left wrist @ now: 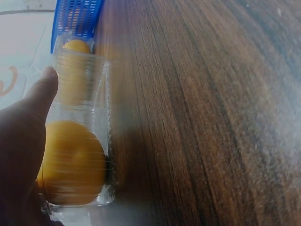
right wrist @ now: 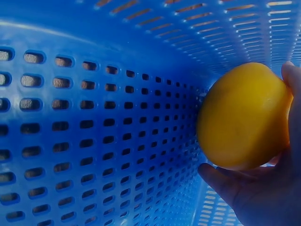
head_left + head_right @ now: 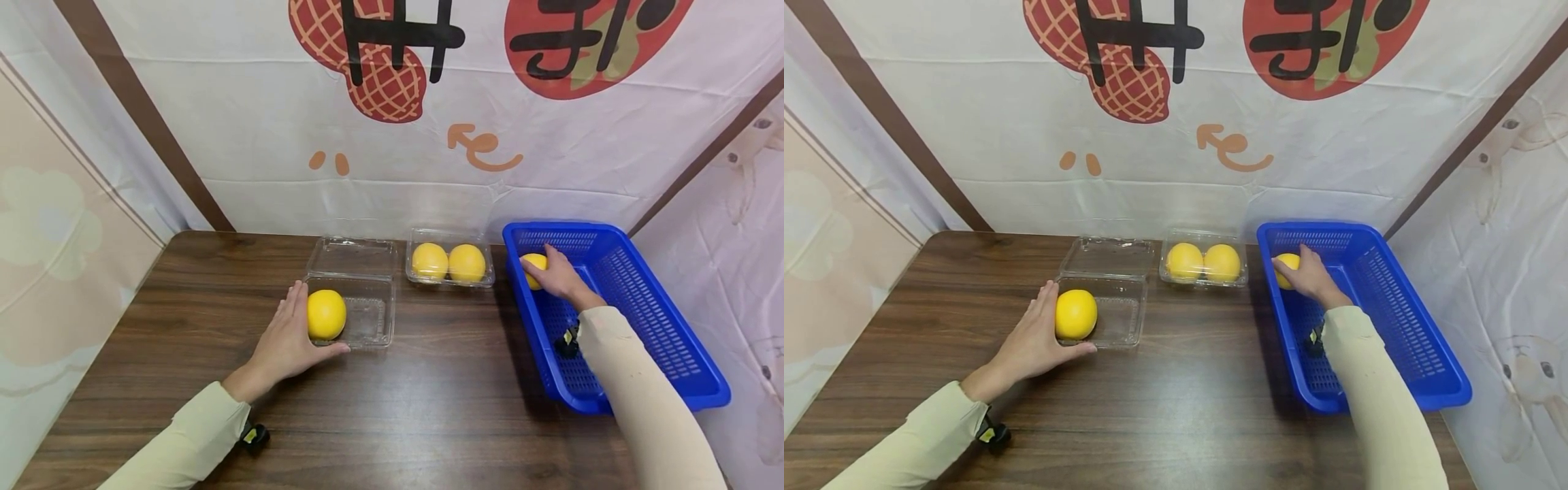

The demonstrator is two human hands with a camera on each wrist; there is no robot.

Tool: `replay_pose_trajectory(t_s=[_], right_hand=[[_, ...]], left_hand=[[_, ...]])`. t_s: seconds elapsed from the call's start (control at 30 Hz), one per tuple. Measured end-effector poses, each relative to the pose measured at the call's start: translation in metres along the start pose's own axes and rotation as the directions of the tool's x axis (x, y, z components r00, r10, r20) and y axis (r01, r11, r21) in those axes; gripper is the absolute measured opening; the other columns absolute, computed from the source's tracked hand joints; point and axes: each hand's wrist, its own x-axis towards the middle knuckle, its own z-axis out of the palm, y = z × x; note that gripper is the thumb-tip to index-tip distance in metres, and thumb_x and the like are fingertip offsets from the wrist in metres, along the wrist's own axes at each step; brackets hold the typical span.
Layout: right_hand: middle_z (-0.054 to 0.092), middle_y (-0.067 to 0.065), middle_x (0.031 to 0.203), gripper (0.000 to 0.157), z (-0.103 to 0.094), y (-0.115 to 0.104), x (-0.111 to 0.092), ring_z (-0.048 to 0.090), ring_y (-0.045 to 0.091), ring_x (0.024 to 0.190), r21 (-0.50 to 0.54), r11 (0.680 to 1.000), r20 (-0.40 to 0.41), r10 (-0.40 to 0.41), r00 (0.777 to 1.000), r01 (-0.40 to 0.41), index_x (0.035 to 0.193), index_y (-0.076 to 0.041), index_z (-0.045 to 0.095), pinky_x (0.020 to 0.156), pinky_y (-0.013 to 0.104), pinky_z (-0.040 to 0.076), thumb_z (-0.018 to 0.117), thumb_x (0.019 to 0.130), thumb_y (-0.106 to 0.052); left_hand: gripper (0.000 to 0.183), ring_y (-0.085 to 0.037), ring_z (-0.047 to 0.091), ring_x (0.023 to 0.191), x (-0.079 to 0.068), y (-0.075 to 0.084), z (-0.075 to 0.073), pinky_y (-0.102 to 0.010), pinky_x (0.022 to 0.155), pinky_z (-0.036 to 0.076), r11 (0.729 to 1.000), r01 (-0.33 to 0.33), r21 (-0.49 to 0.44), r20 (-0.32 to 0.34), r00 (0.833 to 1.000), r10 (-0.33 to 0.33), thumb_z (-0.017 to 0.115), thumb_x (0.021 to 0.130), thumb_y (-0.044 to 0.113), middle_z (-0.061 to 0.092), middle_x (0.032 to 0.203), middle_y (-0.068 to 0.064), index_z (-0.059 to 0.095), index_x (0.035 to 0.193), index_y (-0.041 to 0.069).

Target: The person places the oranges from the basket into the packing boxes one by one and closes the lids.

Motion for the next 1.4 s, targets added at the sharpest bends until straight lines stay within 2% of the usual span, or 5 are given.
replay_pose_trajectory(t_s=[0.27, 0.57, 0.83, 1.1, 1.4], right_hand=[[0.026, 0.043, 0.152, 0.088, 0.001, 0.003, -0.001, 0.033, 0.055, 0.138, 0.018, 1.000, 0.018, 0.006, 1.000, -0.007, 0.155, 0.016, 0.012, 0.115, 0.065, 0.029, 0.045, 0.105, -0.049], [0.037, 0.043, 0.144, 0.084, 0.002, 0.010, -0.003, 0.049, 0.052, 0.121, 0.016, 0.999, 0.021, -0.047, 0.999, 0.047, 0.153, 0.017, 0.019, 0.098, 0.062, 0.046, 0.058, 0.099, -0.033], [0.041, 0.039, 0.143, 0.082, 0.001, 0.011, -0.005, 0.051, 0.048, 0.115, 0.065, 0.995, 0.044, -0.074, 0.996, 0.071, 0.154, 0.013, 0.022, 0.099, 0.062, 0.046, 0.064, 0.098, -0.030], [0.048, 0.036, 0.127, 0.077, -0.002, 0.013, -0.008, 0.055, 0.044, 0.103, 0.122, 0.984, 0.081, -0.139, 0.987, 0.129, 0.145, 0.013, 0.029, 0.086, 0.053, 0.051, 0.074, 0.092, -0.019], [0.047, 0.039, 0.131, 0.080, -0.006, 0.015, -0.010, 0.054, 0.046, 0.105, 0.080, 0.979, 0.120, -0.196, 0.973, 0.188, 0.149, 0.013, 0.029, 0.088, 0.057, 0.050, 0.076, 0.089, -0.015]], left_hand=[[0.143, -0.045, 0.014, 0.153, -0.001, 0.001, -0.001, -0.058, 0.122, 0.018, 1.000, -0.001, -0.003, 0.001, 1.000, 0.001, 0.077, 0.068, 0.078, 0.009, 0.166, -0.029, 0.010, 0.159, -0.009], [0.143, -0.044, 0.014, 0.153, 0.000, 0.001, 0.000, -0.058, 0.122, 0.018, 1.000, 0.002, -0.005, 0.002, 1.000, -0.002, 0.075, 0.068, 0.080, 0.009, 0.166, -0.028, 0.009, 0.159, -0.008], [0.143, -0.044, 0.014, 0.153, 0.000, 0.001, 0.000, -0.058, 0.122, 0.018, 1.000, 0.002, -0.008, 0.000, 1.000, -0.002, 0.077, 0.068, 0.078, 0.009, 0.166, -0.029, 0.009, 0.159, -0.008], [0.142, -0.044, 0.014, 0.153, 0.000, 0.002, -0.001, -0.058, 0.122, 0.018, 1.000, -0.001, -0.011, -0.002, 1.000, 0.001, 0.079, 0.069, 0.076, 0.009, 0.166, -0.029, 0.009, 0.159, -0.009], [0.143, -0.044, 0.013, 0.153, 0.000, 0.001, -0.001, -0.058, 0.123, 0.017, 1.000, 0.006, -0.004, 0.007, 1.000, -0.006, 0.076, 0.069, 0.078, 0.008, 0.167, -0.028, 0.008, 0.159, -0.008]])
